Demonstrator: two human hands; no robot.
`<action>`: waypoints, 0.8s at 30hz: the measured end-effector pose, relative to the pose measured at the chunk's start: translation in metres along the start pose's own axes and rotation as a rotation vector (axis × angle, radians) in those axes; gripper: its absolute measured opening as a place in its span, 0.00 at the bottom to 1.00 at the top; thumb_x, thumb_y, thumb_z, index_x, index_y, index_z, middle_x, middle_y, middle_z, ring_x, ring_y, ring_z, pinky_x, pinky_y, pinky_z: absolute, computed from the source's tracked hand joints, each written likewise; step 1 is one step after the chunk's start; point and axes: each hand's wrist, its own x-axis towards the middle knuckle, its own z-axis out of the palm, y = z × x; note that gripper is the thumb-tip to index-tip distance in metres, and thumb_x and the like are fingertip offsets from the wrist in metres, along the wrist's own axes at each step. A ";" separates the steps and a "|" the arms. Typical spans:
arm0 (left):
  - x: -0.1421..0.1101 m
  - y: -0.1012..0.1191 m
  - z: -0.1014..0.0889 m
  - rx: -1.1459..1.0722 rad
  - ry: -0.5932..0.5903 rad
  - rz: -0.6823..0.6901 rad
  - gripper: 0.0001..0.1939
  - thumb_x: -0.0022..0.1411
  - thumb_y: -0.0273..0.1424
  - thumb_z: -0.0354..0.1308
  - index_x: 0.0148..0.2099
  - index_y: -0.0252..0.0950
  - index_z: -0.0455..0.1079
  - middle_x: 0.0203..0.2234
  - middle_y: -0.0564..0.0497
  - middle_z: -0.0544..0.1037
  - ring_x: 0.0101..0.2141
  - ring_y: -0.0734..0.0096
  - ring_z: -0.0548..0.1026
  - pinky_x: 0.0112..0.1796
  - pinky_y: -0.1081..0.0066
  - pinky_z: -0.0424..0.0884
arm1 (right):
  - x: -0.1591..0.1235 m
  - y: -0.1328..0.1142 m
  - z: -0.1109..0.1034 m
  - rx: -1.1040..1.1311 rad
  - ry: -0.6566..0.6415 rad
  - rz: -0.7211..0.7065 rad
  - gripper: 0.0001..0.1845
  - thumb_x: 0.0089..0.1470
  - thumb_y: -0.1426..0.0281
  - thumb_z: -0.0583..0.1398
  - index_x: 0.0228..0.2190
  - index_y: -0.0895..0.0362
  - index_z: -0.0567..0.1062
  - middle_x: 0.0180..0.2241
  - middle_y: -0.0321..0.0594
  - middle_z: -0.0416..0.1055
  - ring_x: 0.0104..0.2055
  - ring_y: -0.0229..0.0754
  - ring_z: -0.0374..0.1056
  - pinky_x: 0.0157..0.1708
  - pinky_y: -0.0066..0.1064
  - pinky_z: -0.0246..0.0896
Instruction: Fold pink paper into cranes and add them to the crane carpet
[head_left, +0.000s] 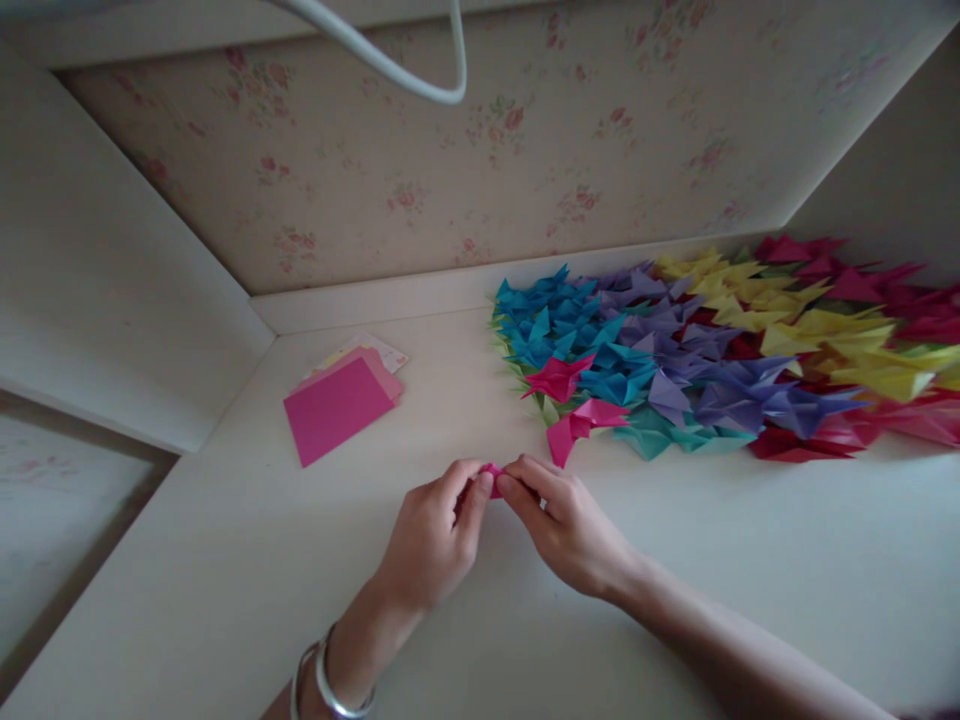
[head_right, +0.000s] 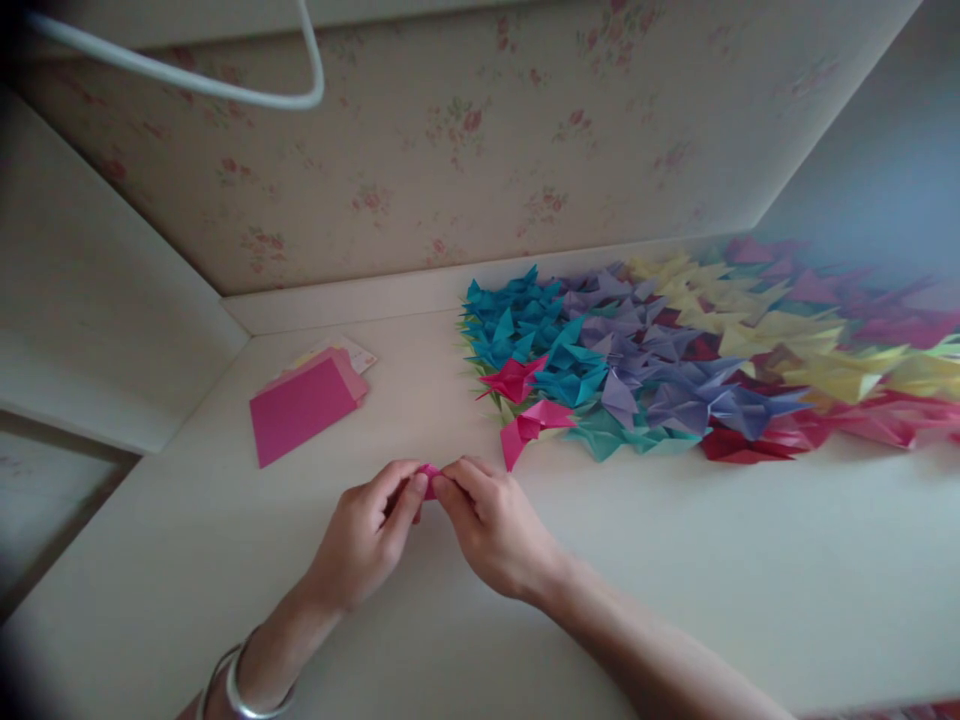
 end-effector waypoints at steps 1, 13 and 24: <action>-0.001 -0.001 0.001 0.032 -0.009 0.049 0.10 0.71 0.34 0.47 0.45 0.38 0.68 0.27 0.51 0.78 0.28 0.69 0.76 0.30 0.73 0.66 | -0.001 0.001 0.001 -0.009 -0.004 -0.006 0.15 0.67 0.68 0.51 0.27 0.56 0.67 0.26 0.36 0.66 0.29 0.38 0.63 0.30 0.28 0.54; -0.006 0.008 -0.001 -0.462 -0.120 -0.132 0.14 0.71 0.39 0.48 0.36 0.37 0.67 0.20 0.59 0.61 0.22 0.77 0.58 0.22 0.76 0.55 | -0.009 -0.008 0.003 0.144 -0.030 0.014 0.16 0.67 0.67 0.49 0.27 0.56 0.66 0.23 0.34 0.64 0.25 0.37 0.59 0.27 0.28 0.53; -0.003 0.006 0.006 -0.514 0.045 -0.256 0.16 0.70 0.42 0.48 0.38 0.37 0.69 0.21 0.58 0.63 0.18 0.80 0.60 0.18 0.78 0.55 | -0.002 0.001 -0.001 0.429 0.088 0.206 0.15 0.65 0.59 0.53 0.42 0.56 0.73 0.27 0.34 0.67 0.28 0.36 0.65 0.28 0.27 0.63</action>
